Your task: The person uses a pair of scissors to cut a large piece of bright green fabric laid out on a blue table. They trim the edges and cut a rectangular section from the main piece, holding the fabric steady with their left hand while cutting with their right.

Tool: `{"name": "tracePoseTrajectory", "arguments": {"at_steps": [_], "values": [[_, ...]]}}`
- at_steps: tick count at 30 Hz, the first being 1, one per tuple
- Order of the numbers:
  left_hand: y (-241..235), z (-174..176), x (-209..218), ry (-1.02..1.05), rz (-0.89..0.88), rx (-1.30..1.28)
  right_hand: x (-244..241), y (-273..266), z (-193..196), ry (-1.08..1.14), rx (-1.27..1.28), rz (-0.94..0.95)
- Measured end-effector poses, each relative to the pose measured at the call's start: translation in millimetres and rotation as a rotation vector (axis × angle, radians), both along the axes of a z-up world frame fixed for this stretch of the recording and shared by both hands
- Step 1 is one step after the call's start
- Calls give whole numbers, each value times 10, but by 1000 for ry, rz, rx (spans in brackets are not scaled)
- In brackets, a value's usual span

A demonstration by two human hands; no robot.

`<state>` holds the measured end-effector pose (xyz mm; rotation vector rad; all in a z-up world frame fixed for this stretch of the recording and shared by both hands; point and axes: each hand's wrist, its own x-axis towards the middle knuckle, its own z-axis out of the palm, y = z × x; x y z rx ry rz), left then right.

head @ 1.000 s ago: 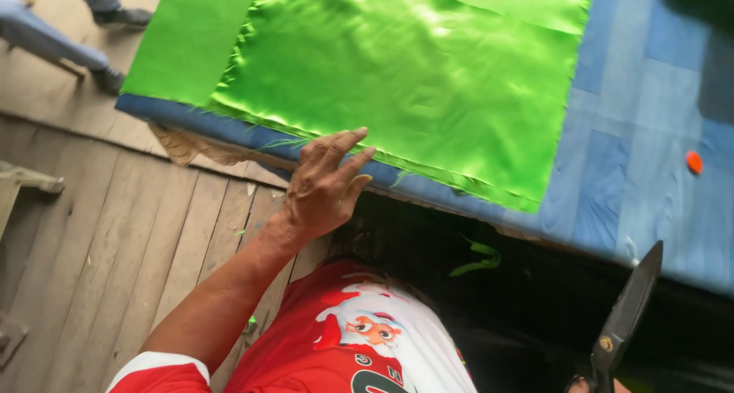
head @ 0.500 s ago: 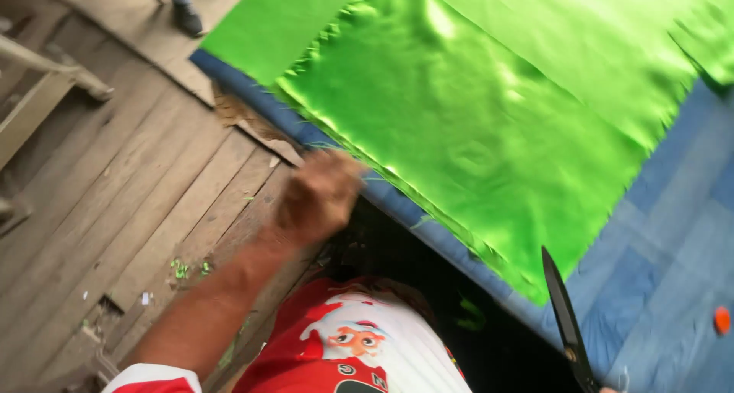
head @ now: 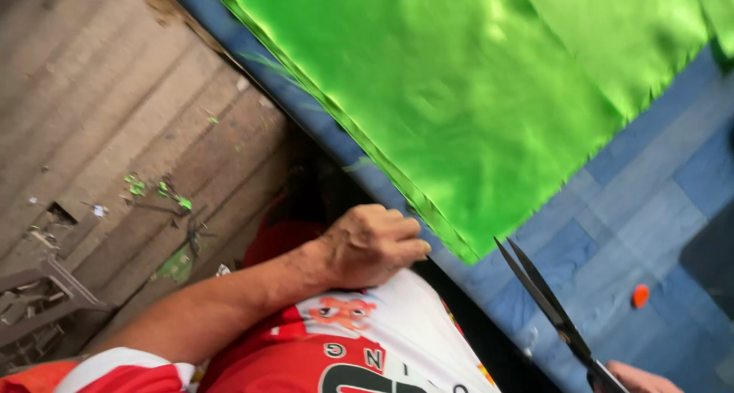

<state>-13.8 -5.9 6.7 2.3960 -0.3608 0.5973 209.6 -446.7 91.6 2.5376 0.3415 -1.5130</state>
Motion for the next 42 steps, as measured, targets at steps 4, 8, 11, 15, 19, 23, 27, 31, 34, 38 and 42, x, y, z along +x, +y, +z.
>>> {"name": "tracePoseTrajectory", "arguments": {"at_steps": [4, 8, 11, 15, 19, 23, 27, 31, 34, 38, 42], "values": [[-125, 12, 27, 18, -18, 37, -300, -358, -223, 139, -138, 68], [-297, 10, 87, -9, 12, 118, -80, -934, -467, 476, 32, -205], [-382, 22, 137, -35, 17, 142, -151, -498, -152, 623, 181, -520], [-463, -37, 163, -31, 21, 118, -230, 25, 83, 583, 75, -531], [-526, -73, 170, -41, 72, 130, -209, -623, -196, 587, 183, -759], [-549, -83, 205, -41, 73, 186, -177, -779, -254, 562, 339, -721], [-578, -123, 203, -11, 73, 208, -160, -151, 82, 534, 127, -757], [-611, -143, 234, 8, 76, 221, -217, 8, 117, 230, 35, -1119], [-593, -126, 224, 16, 70, 196, -262, 93, 90, 307, 41, -1021], [-583, -126, 227, -3, 68, 206, -226, 594, 102, 581, 346, -282], [-600, -115, 257, -18, 80, 242, -254, 576, 48, 592, 352, -365]]}}
